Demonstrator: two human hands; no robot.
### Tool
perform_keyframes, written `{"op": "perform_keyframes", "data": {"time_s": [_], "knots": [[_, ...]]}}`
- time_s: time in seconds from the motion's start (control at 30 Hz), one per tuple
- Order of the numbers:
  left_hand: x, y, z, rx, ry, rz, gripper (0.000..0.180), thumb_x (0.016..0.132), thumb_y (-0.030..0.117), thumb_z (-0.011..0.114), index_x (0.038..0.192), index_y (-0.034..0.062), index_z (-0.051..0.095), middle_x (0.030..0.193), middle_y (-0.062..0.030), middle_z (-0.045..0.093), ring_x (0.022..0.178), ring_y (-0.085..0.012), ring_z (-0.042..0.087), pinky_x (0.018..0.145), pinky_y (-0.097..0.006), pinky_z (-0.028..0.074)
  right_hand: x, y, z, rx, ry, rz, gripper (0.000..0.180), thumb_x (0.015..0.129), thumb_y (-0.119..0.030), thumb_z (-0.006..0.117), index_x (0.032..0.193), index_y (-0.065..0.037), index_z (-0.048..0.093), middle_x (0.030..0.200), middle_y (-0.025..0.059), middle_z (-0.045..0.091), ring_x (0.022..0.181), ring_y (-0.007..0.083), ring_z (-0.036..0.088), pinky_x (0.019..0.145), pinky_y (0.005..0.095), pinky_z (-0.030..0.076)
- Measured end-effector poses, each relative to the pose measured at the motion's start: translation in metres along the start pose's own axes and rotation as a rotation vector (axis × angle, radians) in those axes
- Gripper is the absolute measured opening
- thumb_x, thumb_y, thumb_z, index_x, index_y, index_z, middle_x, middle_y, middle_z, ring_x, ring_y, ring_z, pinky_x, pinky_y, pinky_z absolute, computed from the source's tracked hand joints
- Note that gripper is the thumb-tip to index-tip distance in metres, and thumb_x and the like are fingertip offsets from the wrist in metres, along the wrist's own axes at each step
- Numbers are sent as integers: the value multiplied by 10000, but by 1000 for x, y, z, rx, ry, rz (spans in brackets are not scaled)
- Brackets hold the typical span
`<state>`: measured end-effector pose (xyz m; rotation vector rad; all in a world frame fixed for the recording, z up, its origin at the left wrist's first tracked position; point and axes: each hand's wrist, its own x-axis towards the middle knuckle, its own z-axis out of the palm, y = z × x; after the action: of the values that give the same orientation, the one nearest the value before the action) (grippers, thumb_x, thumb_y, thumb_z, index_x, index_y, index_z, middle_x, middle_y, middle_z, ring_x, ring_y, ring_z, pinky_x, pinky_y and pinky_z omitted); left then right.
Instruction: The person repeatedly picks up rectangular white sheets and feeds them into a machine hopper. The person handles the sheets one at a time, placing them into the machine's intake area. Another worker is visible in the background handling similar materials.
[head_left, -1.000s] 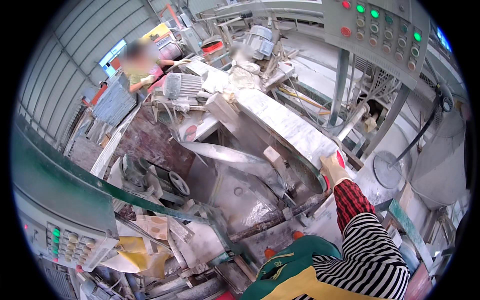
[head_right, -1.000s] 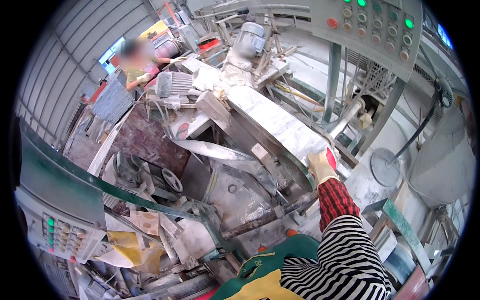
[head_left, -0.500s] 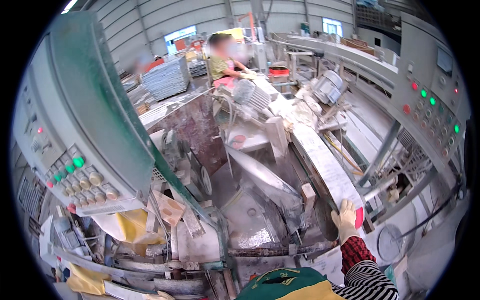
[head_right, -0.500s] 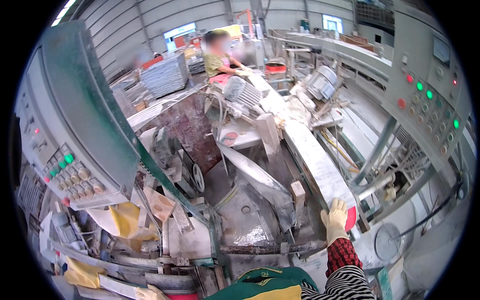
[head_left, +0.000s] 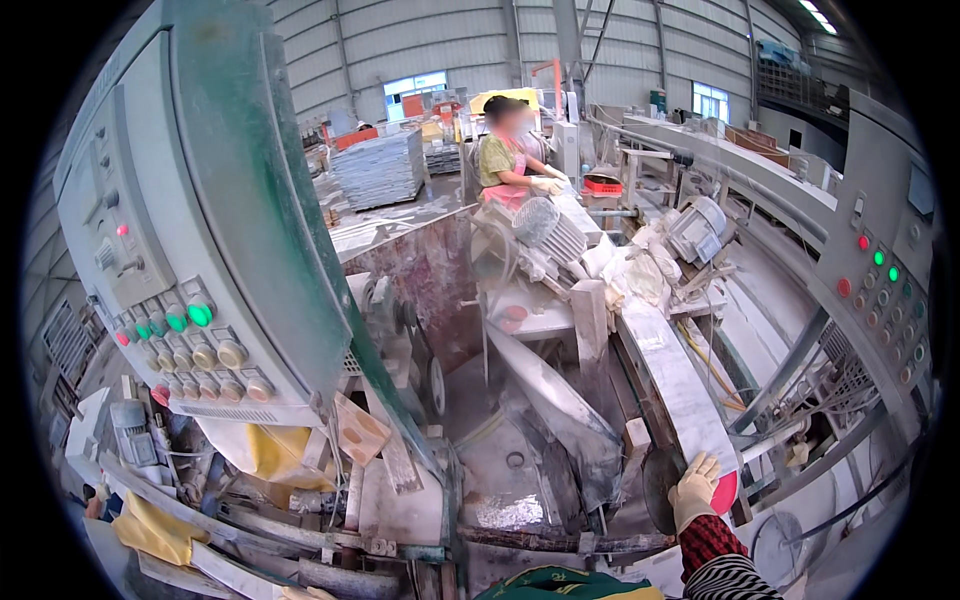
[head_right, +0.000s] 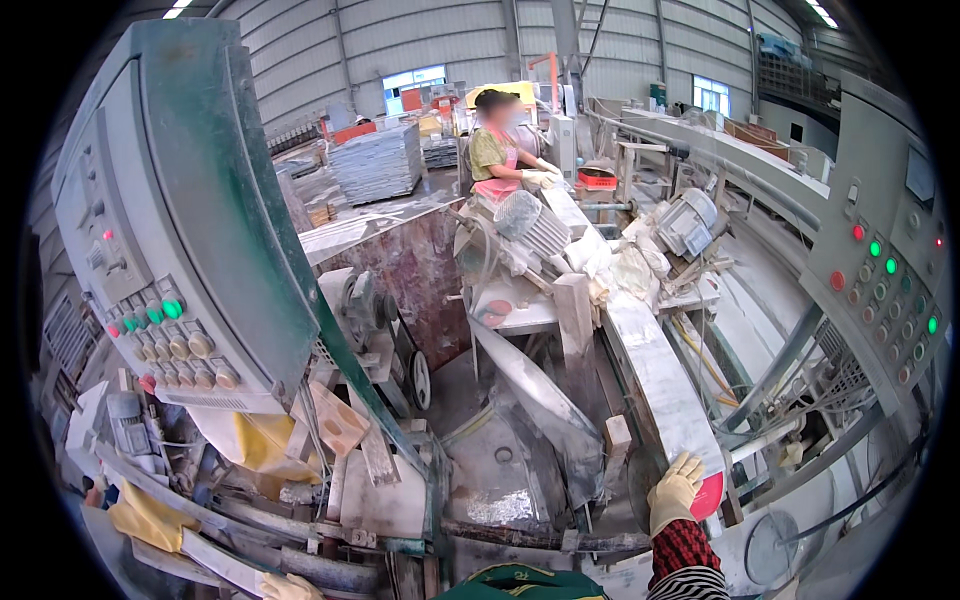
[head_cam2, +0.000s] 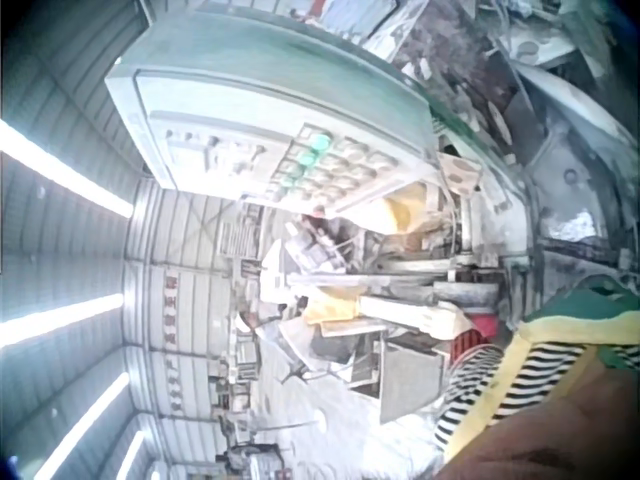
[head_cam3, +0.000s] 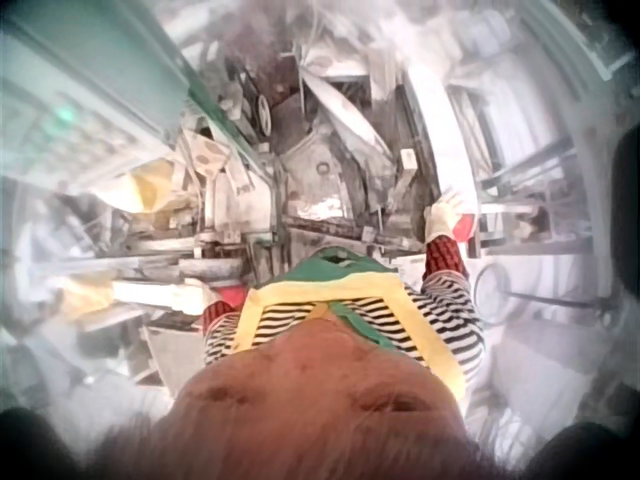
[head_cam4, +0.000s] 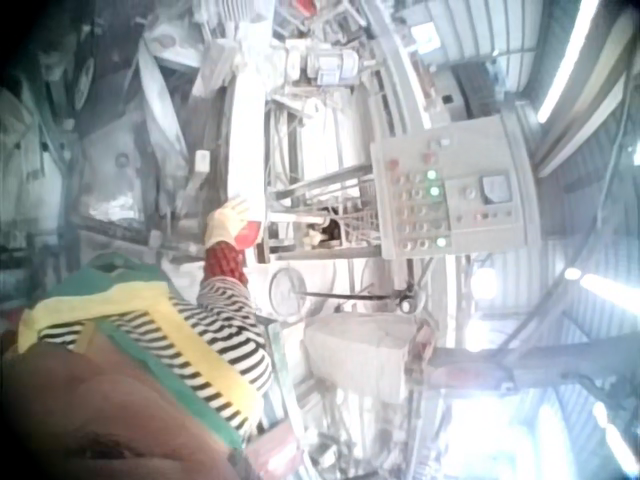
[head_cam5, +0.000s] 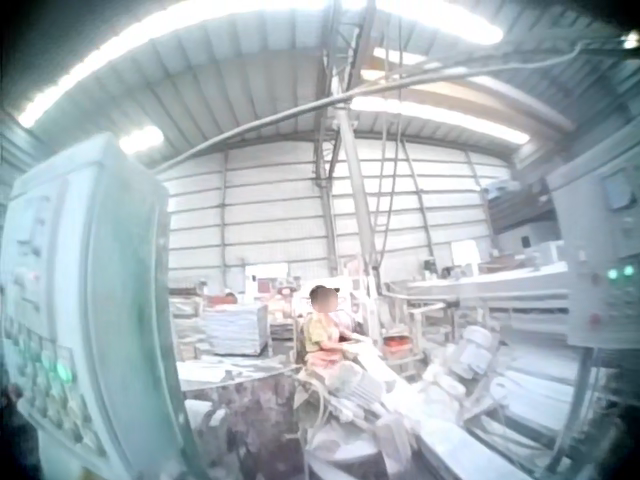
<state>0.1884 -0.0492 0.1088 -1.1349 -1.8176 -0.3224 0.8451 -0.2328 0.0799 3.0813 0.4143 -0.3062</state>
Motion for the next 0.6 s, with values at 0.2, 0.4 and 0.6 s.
{"op": "perform_keyframes", "data": {"time_s": [0.2, 0.4, 0.6], "knots": [[3, 1, -15, -19, -38, -68, 359, 907, 277, 631, 1143, 8, 666, 1130, -190, 674, 1021, -408, 642, 863, -524, 537, 1, -11, -9, -28, -44, 18, 1118, 745, -227, 738, 1571, -12, 16, 1628, 245, 65, 1509, 436, 78, 1189, 543, 216], [7, 5, -22, -86, -70, -80, 374, 916, 262, 615, 1170, -12, 635, 1163, -209, 655, 1074, -417, 622, 921, -536, 515, 16, -4, 8, -45, -11, 55, 1275, 652, -253, 861, 1571, -28, 6, 1625, 237, 84, 1510, 423, 95, 1191, 547, 222], [2, 0, -23, -98, -86, -75, 392, 924, 270, 604, 1174, -32, 627, 1206, -227, 635, 1112, -419, 608, 969, -541, 492, -2, -21, -16, -82, -40, 42, 1025, 791, -191, 695, 1575, -34, 55, 1626, 223, 112, 1506, 414, 131, 1169, 554, 259]]}}
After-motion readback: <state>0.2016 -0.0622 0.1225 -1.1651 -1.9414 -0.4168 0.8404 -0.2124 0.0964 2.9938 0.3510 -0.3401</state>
